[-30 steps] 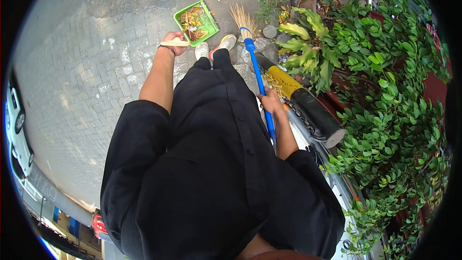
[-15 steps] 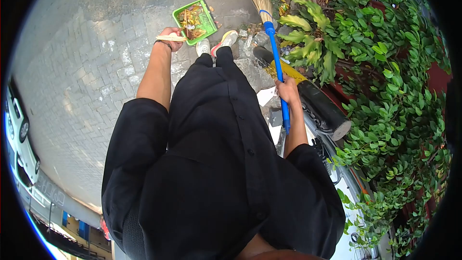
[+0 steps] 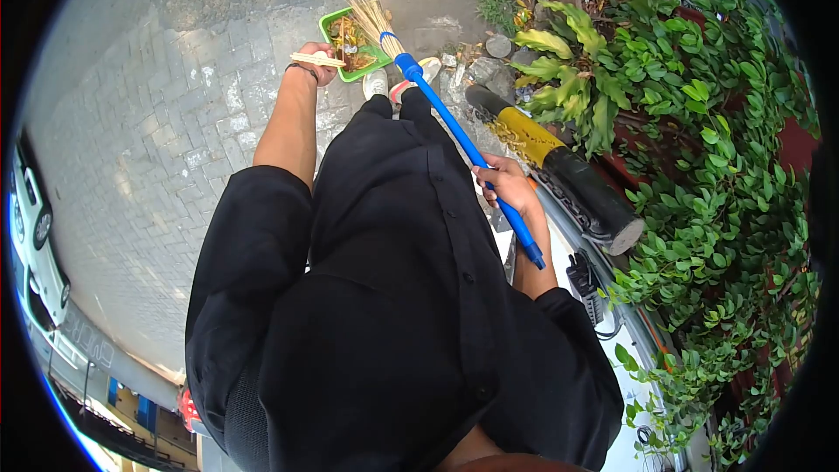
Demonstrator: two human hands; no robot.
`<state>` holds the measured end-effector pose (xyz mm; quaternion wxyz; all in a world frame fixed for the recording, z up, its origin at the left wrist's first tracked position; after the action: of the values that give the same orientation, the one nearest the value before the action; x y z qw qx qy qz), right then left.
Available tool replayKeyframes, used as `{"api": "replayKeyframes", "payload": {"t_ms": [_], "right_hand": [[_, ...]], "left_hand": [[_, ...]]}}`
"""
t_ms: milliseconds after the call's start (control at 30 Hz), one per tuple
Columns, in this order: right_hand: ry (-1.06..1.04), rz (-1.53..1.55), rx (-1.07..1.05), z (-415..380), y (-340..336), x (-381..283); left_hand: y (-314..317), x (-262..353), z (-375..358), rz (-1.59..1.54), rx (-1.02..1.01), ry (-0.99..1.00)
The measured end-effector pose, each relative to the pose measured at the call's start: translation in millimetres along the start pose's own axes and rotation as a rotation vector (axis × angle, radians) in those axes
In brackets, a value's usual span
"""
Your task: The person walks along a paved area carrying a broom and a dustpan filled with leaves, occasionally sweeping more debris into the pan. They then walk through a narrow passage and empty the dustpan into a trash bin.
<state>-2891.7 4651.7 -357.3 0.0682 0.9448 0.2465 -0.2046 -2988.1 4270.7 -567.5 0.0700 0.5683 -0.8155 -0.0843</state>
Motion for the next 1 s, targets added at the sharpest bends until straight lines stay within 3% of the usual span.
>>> {"api": "replayKeyframes", "payload": {"t_ms": [200, 333, 433, 567, 667, 700, 833, 867, 1000], "right_hand": [[-0.041, -0.032, 0.071, -19.8, -4.7, 0.9], [-0.064, -0.609, 0.243, 10.1, -9.2, -12.7], [-0.145, -0.813, 0.440, 52.4, -10.3, -16.0], [-0.110, -1.009, 0.349, 80.6, 13.6, -25.5], [-0.212, -1.075, 0.211, 55.4, 35.7, -41.2], [-0.267, -1.056, 0.193, 48.2, 36.4, -38.8], [-0.067, -0.676, -0.027, -1.2, 25.2, -43.5], [-0.046, -0.545, -0.013, -15.2, 21.8, -47.5], [-0.129, -0.529, 0.043, -11.7, -10.4, -69.7]], "left_hand": [[-16.7, 3.3, -16.6, -0.029, -0.002, -0.012], [-30.1, 6.1, -16.0, -0.072, 0.001, 0.000], [-38.5, 11.7, -14.9, -0.097, -0.003, 0.015], [-47.6, 14.7, -12.7, -0.171, -0.001, 0.014], [-52.9, 18.9, -10.6, -0.223, -0.004, 0.006], [-55.4, 20.9, -10.8, -0.236, -0.011, 0.009], [-62.1, 32.6, -3.9, -0.278, -0.058, -0.024], [-64.5, 33.4, -3.4, -0.279, -0.072, -0.040], [-65.8, 24.8, -21.3, -0.358, -0.112, -0.043]]}}
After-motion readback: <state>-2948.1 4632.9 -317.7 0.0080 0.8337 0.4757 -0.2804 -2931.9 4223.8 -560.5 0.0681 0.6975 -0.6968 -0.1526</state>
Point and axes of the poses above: each hand's wrist, its own z-axis towards the middle knuckle, its own y-axis out of the palm, x = y × z, the point moved 7 cm from there along z, towards the middle knuckle, and after that the axes turned 13 degrees about -z, right-handed, at the moved point
